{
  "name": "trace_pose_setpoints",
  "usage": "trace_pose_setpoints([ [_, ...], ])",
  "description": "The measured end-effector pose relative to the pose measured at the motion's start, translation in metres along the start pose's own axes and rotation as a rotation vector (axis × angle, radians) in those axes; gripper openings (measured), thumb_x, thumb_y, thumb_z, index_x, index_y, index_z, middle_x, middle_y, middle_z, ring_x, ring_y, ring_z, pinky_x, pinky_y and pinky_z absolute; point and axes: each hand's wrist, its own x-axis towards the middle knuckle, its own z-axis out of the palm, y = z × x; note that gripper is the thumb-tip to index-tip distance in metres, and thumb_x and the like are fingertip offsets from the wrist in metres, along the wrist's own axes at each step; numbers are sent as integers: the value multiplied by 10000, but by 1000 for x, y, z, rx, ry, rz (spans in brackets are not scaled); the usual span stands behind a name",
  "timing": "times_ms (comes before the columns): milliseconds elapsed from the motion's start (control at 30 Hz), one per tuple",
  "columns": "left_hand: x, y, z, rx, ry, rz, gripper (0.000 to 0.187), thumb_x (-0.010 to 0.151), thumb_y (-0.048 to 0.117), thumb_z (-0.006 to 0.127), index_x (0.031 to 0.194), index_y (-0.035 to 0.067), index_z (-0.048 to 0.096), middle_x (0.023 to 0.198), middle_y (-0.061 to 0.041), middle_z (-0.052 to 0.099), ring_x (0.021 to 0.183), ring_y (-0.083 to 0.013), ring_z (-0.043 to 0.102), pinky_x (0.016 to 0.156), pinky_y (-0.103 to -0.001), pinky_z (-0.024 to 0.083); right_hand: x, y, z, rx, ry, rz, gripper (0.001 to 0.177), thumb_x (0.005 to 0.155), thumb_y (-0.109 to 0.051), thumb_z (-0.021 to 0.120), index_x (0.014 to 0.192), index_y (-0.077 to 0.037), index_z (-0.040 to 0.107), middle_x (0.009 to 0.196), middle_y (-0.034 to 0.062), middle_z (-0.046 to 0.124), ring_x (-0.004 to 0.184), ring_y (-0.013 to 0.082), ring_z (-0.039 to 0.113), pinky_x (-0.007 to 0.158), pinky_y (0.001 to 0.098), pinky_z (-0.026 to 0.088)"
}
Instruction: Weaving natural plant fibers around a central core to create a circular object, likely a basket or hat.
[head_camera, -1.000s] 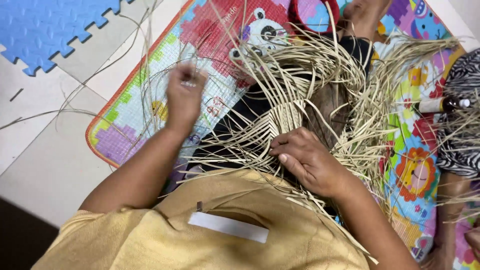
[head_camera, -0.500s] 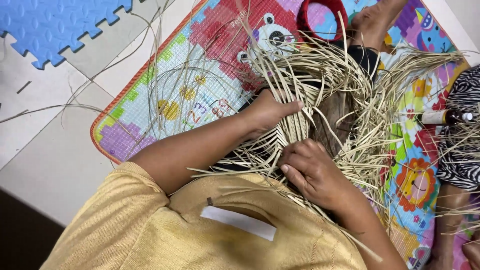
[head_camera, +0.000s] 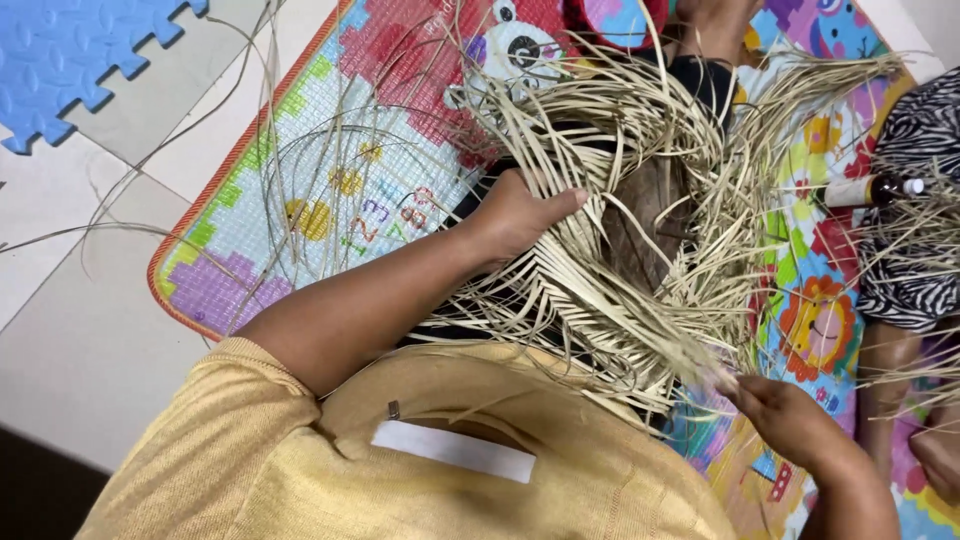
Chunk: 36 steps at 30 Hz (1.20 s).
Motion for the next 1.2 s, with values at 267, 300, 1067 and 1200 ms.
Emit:
trace_pose_setpoints([
  [267,3,-10,3,-9,23,-23,718,842,352,701,1346,-116,495,1267,-306,631,1128,-364,713,977,-405,605,-77,-84,-27,-71,1018,-858,61,1051,45,750,1029,68,698,1052,197,693,947,347,590,863,442,490],
  [300,2,-5,2,-92,30,-13,552,858,270,702,1267,-87,597,1171,-240,713,1056,-329,749,978,-405,609,-80,-109,-29,66,967,-1122,129,952,135,719,1059,106,655,1132,241,670,1045,368,594,966,452,476],
  [1067,103,37,-141,-978,455,289,150,1049,124,467,1017,-15,515,714,-107,536,553,-191,532,483,-357,526,-76,-215,18,-486,735,-1169,424,931,-306,646,1321,-139,663,1412,68,637,1286,389,537,1079,526,463],
  [1200,104,42,-162,-892,571,392,227,1017,92,438,839,-13,533,708,-110,511,533,-159,484,468,-348,469,-74,-216,17,-504,716,-1164,427,942,-342,633,1320,-144,666,1412,68,641,1274,387,535,1072,518,469],
])
